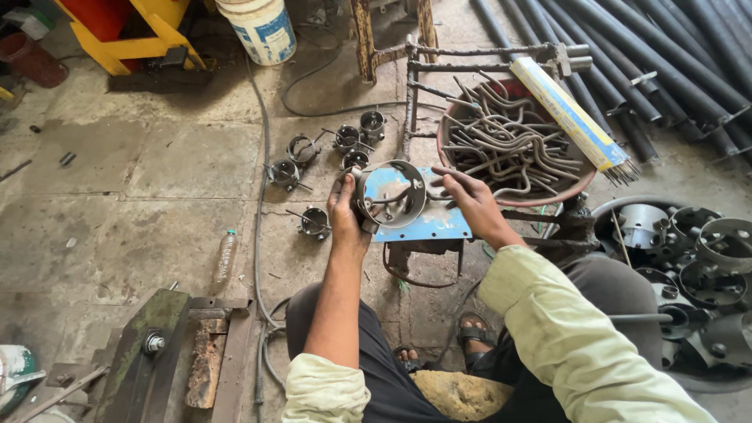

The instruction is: The person places a circular metal component onto a jig, uses a handheld electrode holder to perform spot welds to secure the part, and then removes the welded piece to repeat the process with another component.

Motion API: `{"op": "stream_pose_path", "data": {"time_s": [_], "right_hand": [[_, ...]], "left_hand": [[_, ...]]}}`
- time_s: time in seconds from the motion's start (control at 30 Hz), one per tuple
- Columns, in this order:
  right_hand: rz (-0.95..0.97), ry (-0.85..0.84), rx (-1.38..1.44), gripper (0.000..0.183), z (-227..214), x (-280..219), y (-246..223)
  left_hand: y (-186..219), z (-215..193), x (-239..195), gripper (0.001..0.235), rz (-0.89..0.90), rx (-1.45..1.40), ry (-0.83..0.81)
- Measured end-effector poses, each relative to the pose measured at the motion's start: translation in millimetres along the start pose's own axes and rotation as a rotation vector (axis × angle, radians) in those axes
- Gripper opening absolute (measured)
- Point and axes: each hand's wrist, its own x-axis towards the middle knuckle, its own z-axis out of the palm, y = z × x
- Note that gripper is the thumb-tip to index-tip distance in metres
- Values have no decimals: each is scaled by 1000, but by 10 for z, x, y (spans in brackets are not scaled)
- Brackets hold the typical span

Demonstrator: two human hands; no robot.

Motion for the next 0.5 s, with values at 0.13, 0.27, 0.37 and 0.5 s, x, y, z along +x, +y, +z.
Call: {"op": "stream_pose_path", "data": {"time_s": [0.13,0.27,0.37,0.5], "right_hand": [[61,-123,198,54,-56,-162,-48],[25,-155,198,58,-79,-202,7],[105,-116,255,53,-60,-218,80],[164,-34,567,44,17,-151,244]], "left_hand": [[-175,19,32,30,-116,-71,-132],[-199,24,32,33,-254,-112,-280],[-232,47,41,37,-230,203,-165],[-242,113,53,52,20,454,-197]]}}
